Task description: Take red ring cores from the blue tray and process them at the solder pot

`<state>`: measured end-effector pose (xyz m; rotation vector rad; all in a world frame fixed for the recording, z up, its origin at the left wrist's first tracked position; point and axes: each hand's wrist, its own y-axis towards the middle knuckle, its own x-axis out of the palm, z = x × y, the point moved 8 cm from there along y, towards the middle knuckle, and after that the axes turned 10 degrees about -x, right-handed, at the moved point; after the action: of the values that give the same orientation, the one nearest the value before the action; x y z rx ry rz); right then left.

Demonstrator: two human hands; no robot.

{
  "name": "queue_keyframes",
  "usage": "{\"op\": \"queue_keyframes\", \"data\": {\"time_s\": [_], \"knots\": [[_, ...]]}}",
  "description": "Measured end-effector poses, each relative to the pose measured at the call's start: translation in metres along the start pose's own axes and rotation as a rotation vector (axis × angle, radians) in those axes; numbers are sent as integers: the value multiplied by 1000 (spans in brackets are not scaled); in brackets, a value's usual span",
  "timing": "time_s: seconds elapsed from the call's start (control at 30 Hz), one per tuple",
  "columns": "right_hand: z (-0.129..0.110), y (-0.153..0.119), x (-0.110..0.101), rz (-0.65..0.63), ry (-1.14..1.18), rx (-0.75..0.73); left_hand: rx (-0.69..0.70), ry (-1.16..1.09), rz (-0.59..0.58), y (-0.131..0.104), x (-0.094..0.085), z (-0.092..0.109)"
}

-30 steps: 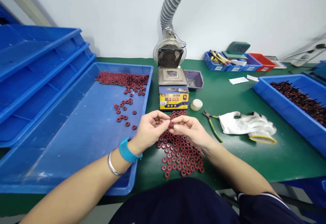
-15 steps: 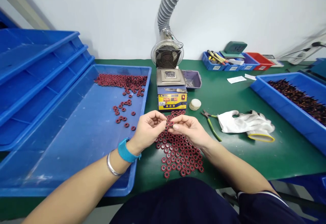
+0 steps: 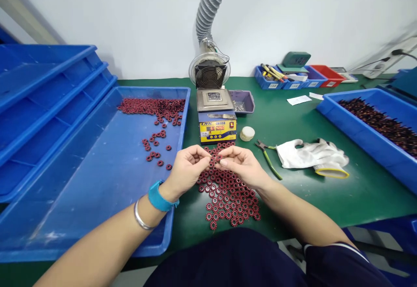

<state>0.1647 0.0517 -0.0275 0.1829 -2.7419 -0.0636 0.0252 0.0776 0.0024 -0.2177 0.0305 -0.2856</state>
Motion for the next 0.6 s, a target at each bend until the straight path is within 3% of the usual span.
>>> {"op": "queue_keyframes", "data": {"time_s": [0.3, 0.43, 0.6], "knots": [[-11, -4, -2, 16, -250, -165, -48, -61, -83, 3, 4, -8], [-33, -9, 7, -27, -519, -434, -111, -53, -211, 1, 17, -18], [-55, -24, 30, -108, -878, -780, -94, -18, -220, -1, 26, -20]]}}
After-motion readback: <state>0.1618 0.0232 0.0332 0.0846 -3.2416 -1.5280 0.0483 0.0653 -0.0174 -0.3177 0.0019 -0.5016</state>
